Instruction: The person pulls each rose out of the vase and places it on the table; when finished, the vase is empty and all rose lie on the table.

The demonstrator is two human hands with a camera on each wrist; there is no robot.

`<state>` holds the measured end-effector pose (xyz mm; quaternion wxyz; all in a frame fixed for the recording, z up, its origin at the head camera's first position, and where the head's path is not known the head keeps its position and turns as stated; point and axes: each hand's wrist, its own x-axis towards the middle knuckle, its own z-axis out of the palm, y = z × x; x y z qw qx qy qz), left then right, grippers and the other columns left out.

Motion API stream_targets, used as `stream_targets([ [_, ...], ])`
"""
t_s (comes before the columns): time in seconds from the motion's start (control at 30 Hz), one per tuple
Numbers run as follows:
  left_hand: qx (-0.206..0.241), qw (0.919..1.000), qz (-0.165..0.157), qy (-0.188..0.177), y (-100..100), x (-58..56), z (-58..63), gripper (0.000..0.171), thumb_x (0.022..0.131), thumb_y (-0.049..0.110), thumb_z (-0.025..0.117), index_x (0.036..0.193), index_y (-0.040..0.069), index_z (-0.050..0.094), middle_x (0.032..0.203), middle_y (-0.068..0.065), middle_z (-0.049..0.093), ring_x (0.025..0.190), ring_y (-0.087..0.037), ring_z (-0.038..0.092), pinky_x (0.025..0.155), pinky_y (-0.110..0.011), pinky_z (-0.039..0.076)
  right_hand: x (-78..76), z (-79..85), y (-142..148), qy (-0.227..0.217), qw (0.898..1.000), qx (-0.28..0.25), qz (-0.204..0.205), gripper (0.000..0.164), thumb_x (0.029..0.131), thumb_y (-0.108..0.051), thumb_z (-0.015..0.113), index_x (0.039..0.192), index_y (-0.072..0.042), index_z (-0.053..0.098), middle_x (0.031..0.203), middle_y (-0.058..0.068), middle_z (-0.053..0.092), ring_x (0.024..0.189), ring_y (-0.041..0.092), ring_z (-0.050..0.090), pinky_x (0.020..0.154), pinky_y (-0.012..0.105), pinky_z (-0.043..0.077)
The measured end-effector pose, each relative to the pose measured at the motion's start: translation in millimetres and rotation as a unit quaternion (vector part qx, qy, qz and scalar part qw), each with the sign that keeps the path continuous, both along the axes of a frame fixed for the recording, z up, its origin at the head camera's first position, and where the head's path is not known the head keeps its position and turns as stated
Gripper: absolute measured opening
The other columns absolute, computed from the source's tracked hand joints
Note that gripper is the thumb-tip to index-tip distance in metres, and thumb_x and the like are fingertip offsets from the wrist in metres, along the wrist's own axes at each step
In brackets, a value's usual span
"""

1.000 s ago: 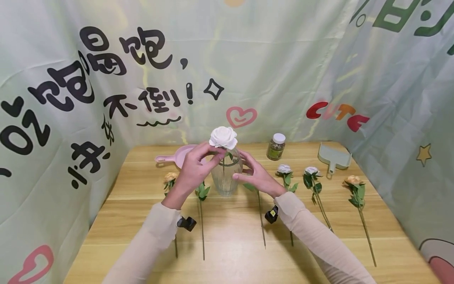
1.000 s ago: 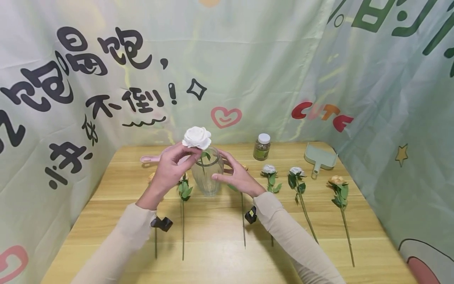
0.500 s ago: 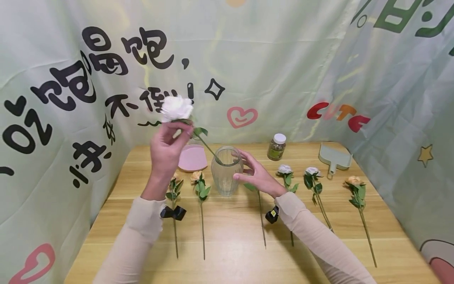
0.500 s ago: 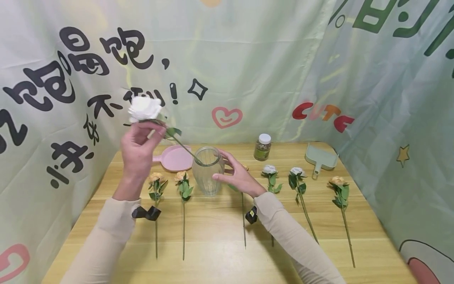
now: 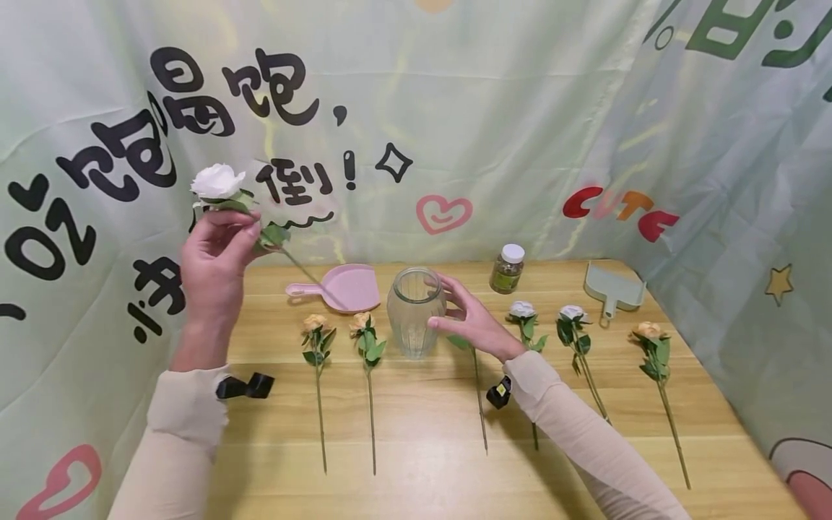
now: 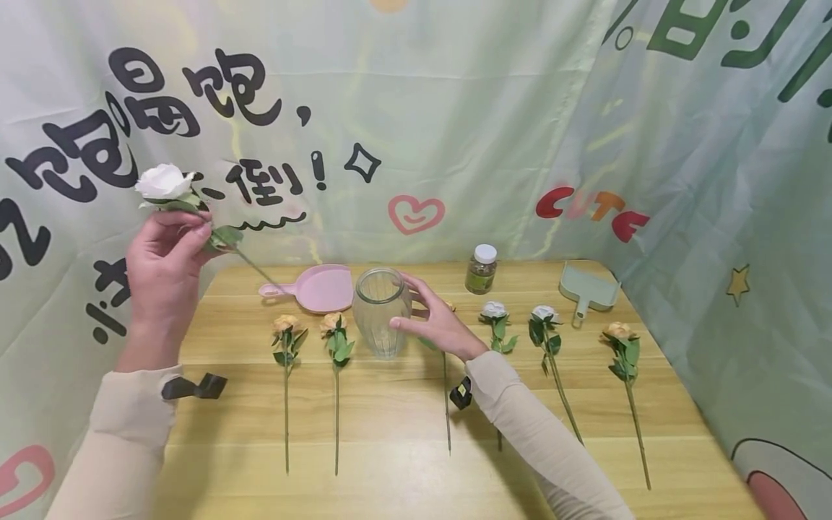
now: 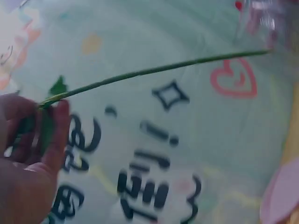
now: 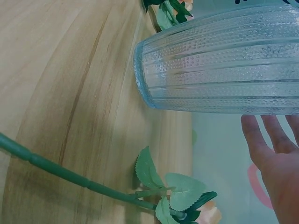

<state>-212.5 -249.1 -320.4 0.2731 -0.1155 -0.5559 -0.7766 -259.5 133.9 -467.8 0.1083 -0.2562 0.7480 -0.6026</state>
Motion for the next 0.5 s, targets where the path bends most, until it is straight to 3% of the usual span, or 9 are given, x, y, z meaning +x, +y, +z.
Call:
stream_targets([
  [0.1, -0.059, 0.9939, -0.007, -0.093, -25.5, 5.2, -9.9, 0.009, 0.101, -0.003, 0.073, 0.108, 0.002, 0.071, 0.12, -0.009, 0.071, 0.105, -0.018, 0.072, 0.087, -0.027, 0.07, 0.3, 0.3, -0.1, 0.001, 1.0, 0.0, 0.0, 0.085, 0.102, -0.028, 0.079, 0.17, -0.041, 0.03, 0.175, -0.003, 0.037, 0.16, 0.034, 0.039, 0.127, 0.064, 0.044],
  [0.23, -0.146, 0.9681, -0.046, -0.199, -59.4, 10.5, -32.1, 0.014, 0.104, 0.008, 0.075, 0.116, 0.005, 0.07, 0.124, -0.004, 0.067, 0.105, -0.013, 0.071, 0.09, -0.021, 0.067, -0.1, 0.8, -0.6, 0.005, 1.0, -0.005, 0.006, 0.085, 0.103, -0.026, 0.078, 0.171, -0.039, 0.03, 0.177, 0.0, 0.036, 0.161, 0.034, 0.038, 0.128, 0.066, 0.041],
  [0.3, -0.2, 0.9473, -0.059, -0.243, -75.0, 11.0, -46.7, 0.017, 0.106, 0.013, 0.073, 0.121, 0.005, 0.07, 0.122, 0.002, 0.068, 0.102, -0.009, 0.071, 0.089, -0.02, 0.066, -0.5, 0.5, -0.6, 0.007, 1.0, -0.007, 0.007, 0.084, 0.103, -0.026, 0.078, 0.171, -0.038, 0.03, 0.177, 0.003, 0.035, 0.161, 0.034, 0.038, 0.129, 0.066, 0.04],
  [0.4, -0.295, 0.9067, -0.072, -0.293, -94.8, 8.9, -73.3, 0.022, 0.109, 0.017, 0.068, 0.128, 0.004, 0.066, 0.116, 0.012, 0.069, 0.099, -0.004, 0.07, 0.087, -0.021, 0.066, -0.7, 0.0, -0.2, 0.008, 1.0, -0.009, 0.007, 0.083, 0.103, -0.026, 0.077, 0.171, -0.037, 0.03, 0.177, 0.005, 0.035, 0.161, 0.034, 0.038, 0.13, 0.066, 0.039],
  [0.5, -0.371, 0.8691, -0.081, -0.317, -108.3, 5.5, -102.1, 0.028, 0.111, 0.014, 0.064, 0.133, -0.003, 0.062, 0.116, 0.008, 0.069, 0.095, -0.004, 0.069, 0.084, -0.027, 0.068, -0.2, -0.1, -0.2, 0.006, 1.0, -0.008, 0.007, 0.084, 0.103, -0.026, 0.078, 0.171, -0.038, 0.03, 0.177, 0.005, 0.035, 0.161, 0.034, 0.038, 0.13, 0.066, 0.039],
])
